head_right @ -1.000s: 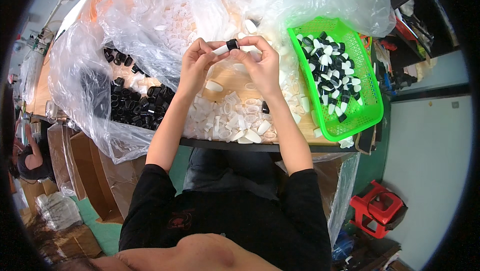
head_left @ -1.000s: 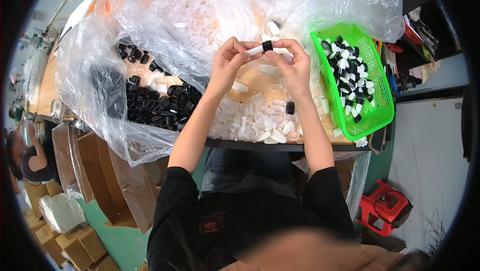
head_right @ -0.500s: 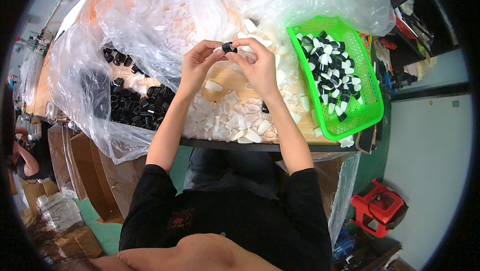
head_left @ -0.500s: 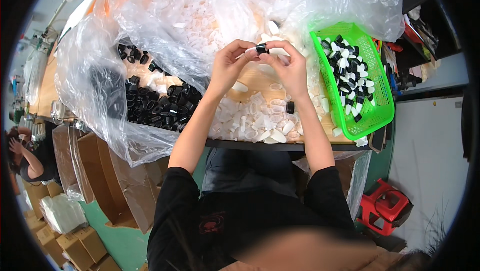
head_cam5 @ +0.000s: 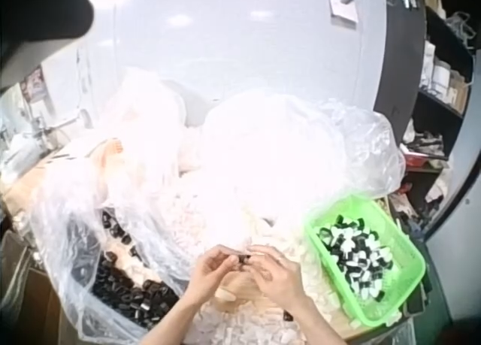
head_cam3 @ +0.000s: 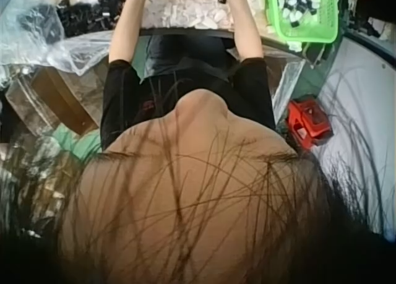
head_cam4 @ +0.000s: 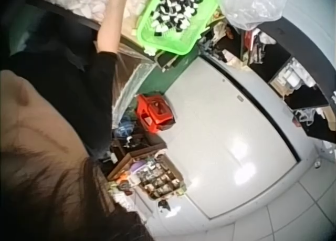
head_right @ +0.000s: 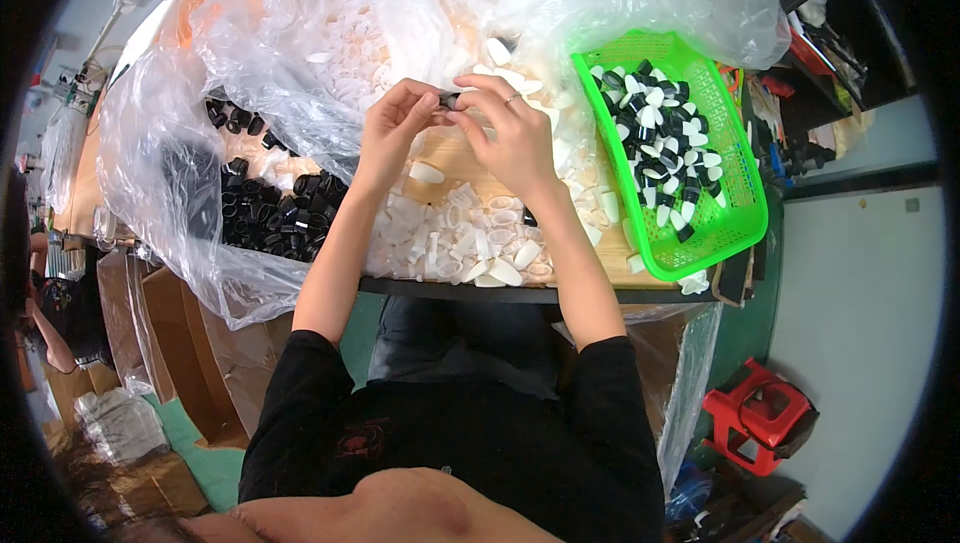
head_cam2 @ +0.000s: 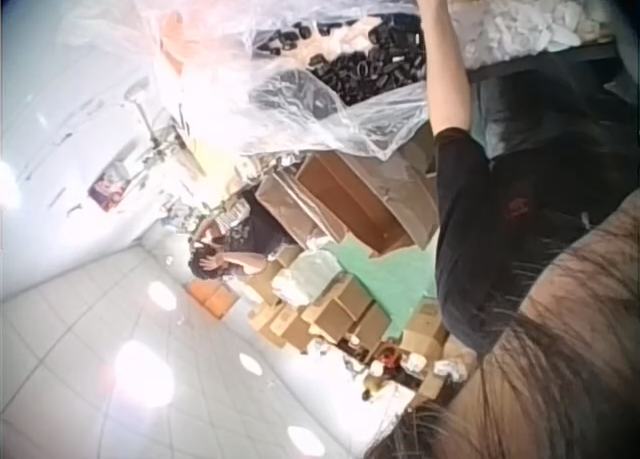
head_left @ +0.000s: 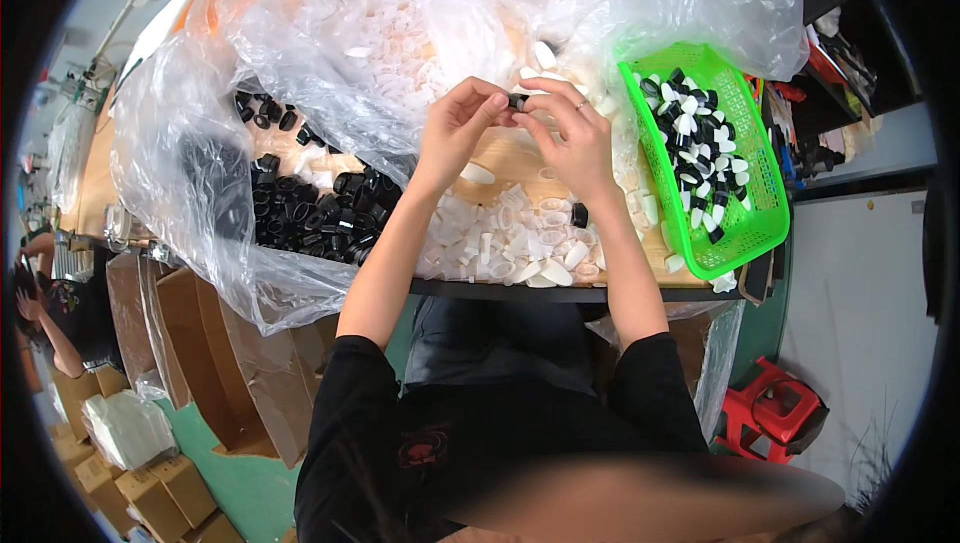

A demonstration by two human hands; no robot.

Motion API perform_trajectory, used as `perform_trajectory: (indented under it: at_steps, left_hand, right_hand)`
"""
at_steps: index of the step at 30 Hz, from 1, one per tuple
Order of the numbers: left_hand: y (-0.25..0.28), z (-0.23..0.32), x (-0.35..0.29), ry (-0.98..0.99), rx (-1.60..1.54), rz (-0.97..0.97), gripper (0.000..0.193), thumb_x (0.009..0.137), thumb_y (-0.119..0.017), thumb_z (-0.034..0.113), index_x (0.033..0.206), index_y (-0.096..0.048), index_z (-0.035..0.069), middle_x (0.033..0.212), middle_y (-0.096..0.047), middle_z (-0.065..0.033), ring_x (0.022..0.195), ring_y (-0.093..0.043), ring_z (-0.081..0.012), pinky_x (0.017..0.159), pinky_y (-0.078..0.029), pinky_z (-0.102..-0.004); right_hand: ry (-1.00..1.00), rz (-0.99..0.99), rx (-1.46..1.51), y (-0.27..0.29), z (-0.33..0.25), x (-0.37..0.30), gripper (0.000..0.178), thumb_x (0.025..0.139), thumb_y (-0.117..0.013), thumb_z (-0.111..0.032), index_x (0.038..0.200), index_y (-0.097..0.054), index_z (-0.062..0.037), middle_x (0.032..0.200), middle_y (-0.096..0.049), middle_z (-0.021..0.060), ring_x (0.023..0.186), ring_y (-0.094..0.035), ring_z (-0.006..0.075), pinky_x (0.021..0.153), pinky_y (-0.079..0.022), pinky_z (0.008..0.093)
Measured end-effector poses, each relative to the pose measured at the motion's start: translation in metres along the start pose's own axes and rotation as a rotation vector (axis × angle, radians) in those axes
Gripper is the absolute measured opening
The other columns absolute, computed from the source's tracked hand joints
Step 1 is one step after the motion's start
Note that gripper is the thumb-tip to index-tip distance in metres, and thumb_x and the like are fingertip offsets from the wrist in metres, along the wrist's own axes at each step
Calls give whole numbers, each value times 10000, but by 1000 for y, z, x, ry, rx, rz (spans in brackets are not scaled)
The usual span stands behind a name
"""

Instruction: Assembling black and white plastic cap components by hand.

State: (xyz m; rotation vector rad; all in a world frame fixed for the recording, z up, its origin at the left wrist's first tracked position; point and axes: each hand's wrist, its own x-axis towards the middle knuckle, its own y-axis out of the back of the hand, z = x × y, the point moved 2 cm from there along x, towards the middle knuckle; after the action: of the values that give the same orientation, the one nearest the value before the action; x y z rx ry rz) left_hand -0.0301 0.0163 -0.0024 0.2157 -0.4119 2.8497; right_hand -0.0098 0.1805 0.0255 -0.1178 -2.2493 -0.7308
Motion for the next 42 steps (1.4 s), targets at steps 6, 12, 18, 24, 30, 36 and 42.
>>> perform_trajectory:
  at_steps: [6, 12, 18, 24, 30, 36, 42]
  left_hand:
    - [-8, 7, -1, -25, 62, -55, 165, 971, -587, 139, 1039, -608, -10, 908, -649, -46, 804, -609, -106, 783, -505, -260]
    - [2, -1, -2, 179, -104, -68, 167, 982, -569, 169, 985, -612, 7, 868, -637, -40, 781, -605, -117, 744, -494, -247]
    - [-5, 2, -2, 246, -261, -89, 161, 994, -548, 178, 949, -594, 30, 905, -638, -47, 819, -636, -134, 786, -527, -260]
    - [-4, 2, -3, 221, -334, -61, 146, 984, -563, 167, 957, -606, 30, 944, -657, -64, 859, -653, -124, 828, -538, -269]
    - [6, -6, -2, 313, -420, -149, 118, 979, -559, 137, 947, -612, 37, 930, -666, -64, 844, -652, -109, 793, -549, -242]
    - [8, 0, -1, 297, -473, -101, 61, 944, -611, 86, 911, -614, 35, 908, -676, -52, 788, -653, -102, 762, -556, -242]
    - [5, 4, -2, 199, -404, -18, 58, 924, -640, 70, 905, -604, 28, 853, -679, -49, 771, -657, -97, 738, -542, -218]
  right_hand:
    - [-481, -18, 622, -7, 9, -5, 168, 847, -725, -72, 1005, -670, -55, 1007, -681, -3, 651, -607, 65, 565, -467, 190]
    - [-526, -145, 636, -6, 18, -5, 244, 828, -767, -94, 1022, -636, -23, 922, -638, -32, 590, -441, -15, 503, -337, 159]
    - [-562, -161, 755, -11, 20, -8, 204, 806, -785, -94, 904, -617, -32, 886, -585, -57, 577, -378, -16, 489, -287, 171]
    - [-361, -155, 386, -2, -2, 2, 244, 770, -812, -142, 953, -661, -87, 981, -564, -27, 644, -494, 32, 497, -367, 210]
    - [-51, -179, 28, 7, -4, 4, 292, 720, -834, -208, 971, -709, -126, 978, -560, 29, 749, -653, 175, 581, -507, 286]
    - [-69, -167, 176, 9, -2, 5, 246, 725, -832, -200, 922, -714, -112, 974, -558, 27, 650, -602, 129, 535, -464, 263]
    - [-310, -217, 405, 7, -5, 6, 219, 731, -815, -90, 925, -713, -86, 1048, -528, -34, 526, -296, -9, 468, -226, 184]
